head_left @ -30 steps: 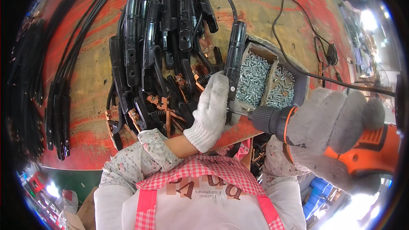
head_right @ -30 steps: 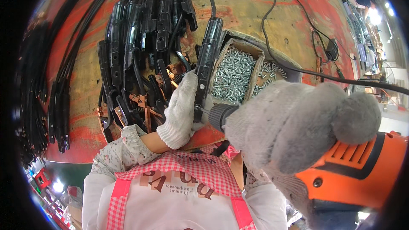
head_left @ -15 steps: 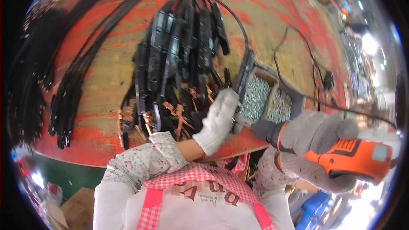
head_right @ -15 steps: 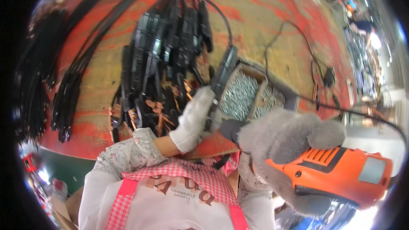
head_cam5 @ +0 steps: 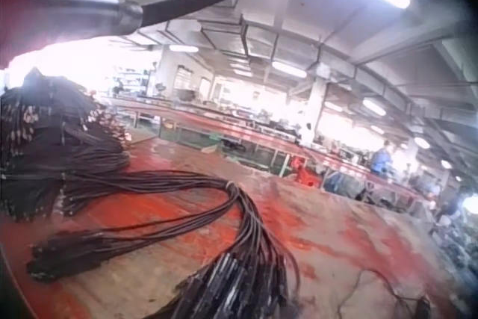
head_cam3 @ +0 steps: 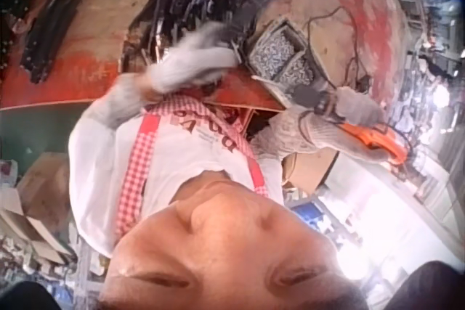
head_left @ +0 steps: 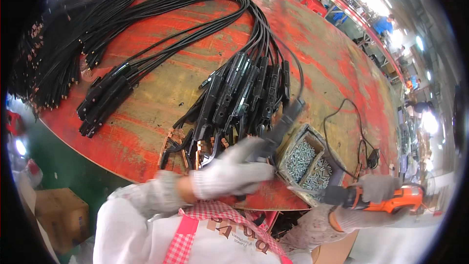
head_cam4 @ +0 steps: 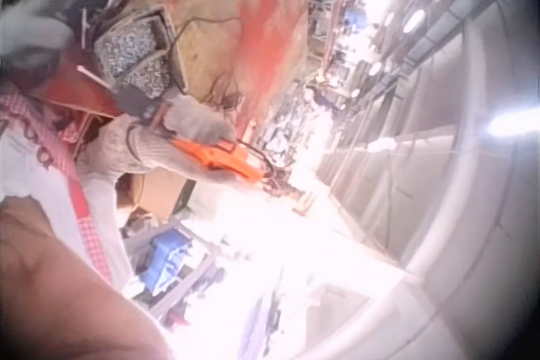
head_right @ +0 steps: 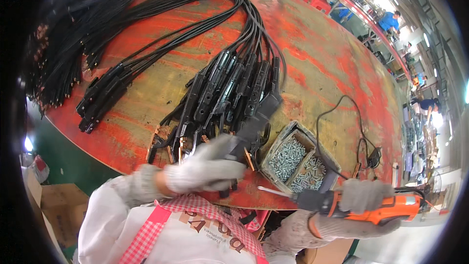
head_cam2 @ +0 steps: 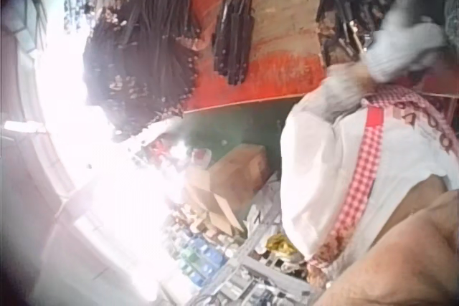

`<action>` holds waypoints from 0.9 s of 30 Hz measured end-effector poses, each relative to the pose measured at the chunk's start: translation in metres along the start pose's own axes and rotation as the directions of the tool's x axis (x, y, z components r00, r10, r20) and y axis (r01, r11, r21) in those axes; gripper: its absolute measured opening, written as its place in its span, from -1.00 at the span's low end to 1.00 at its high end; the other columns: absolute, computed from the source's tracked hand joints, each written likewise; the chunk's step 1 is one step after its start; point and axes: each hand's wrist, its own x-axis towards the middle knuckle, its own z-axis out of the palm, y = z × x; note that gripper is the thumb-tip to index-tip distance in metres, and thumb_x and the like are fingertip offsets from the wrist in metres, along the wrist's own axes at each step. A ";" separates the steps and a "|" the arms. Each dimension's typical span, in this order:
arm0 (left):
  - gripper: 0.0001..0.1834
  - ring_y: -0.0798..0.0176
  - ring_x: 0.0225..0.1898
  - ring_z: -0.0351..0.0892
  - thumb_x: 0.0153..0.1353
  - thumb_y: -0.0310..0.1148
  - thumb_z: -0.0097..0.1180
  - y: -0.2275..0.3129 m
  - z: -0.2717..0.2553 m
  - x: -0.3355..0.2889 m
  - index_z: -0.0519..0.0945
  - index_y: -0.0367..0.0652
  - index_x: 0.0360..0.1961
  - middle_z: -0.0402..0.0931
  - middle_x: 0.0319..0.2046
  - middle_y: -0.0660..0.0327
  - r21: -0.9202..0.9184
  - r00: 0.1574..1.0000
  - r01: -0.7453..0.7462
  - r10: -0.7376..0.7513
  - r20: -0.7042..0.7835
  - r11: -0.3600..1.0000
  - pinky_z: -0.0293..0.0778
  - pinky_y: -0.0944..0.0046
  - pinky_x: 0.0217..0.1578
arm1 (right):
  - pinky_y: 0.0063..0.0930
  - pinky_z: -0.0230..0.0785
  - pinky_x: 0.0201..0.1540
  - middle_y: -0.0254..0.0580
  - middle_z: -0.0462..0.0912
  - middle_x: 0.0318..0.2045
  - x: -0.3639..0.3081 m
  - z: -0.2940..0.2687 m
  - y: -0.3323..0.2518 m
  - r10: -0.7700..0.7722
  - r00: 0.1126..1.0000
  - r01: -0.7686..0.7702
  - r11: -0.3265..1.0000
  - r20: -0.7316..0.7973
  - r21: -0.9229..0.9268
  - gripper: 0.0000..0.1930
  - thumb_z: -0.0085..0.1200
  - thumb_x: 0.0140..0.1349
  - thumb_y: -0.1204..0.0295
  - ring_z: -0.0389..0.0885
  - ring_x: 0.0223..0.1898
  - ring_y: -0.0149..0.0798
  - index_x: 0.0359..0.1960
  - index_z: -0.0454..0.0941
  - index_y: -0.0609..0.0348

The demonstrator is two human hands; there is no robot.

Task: The person drives screws into the black plastic housings of electrical lead clamps using an electric screwdriver.

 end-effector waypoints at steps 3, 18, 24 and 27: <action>-0.33 0.36 -0.24 0.50 -0.02 -0.41 0.27 0.024 -0.051 -0.054 0.31 -0.30 0.15 0.53 -0.13 0.12 0.543 0.805 -0.033 0.344 -0.482 0.839 0.47 0.33 -0.20 | -0.55 -0.22 -0.71 -0.47 0.07 -0.71 0.010 0.000 0.008 -0.189 0.962 0.134 0.956 -0.199 -0.260 -0.54 -0.04 0.26 -0.02 -0.05 -0.73 -0.53 -0.41 0.26 0.18; -0.28 -0.15 -0.05 0.53 0.07 -0.01 0.17 0.017 -0.074 0.018 0.36 -0.28 0.15 0.54 -0.11 -0.15 0.867 0.660 0.471 0.588 -0.467 0.160 0.42 0.06 0.01 | -0.64 0.02 -0.74 -0.39 0.18 -0.65 0.005 0.003 0.043 0.004 0.978 -0.082 0.926 -0.206 -0.369 -0.43 -0.06 0.21 -0.14 0.12 -0.72 -0.51 -0.26 0.34 0.24; -0.55 0.37 -0.40 0.50 0.09 -0.28 0.15 0.048 -0.073 -0.015 0.43 -0.37 -0.07 0.50 -0.45 0.23 0.397 0.836 0.057 0.174 -0.521 0.916 0.42 0.39 -0.34 | -0.62 0.00 -0.78 -0.43 0.18 -0.68 0.004 -0.003 0.046 0.157 0.963 -0.217 0.933 -0.218 -0.288 -0.39 -0.03 0.18 -0.19 0.13 -0.76 -0.51 -0.14 0.40 0.18; -0.51 0.38 -0.40 0.50 0.08 -0.39 0.12 0.056 -0.056 -0.027 0.38 -0.43 0.02 0.50 -0.40 0.20 0.123 0.865 -0.030 0.087 -0.493 0.992 0.43 0.41 -0.33 | -0.60 0.08 -0.73 -0.46 0.15 -0.71 0.003 0.001 0.061 0.344 0.903 -0.403 0.884 -0.256 -0.236 -0.40 0.02 0.15 -0.19 0.18 -0.73 -0.50 -0.04 0.40 0.08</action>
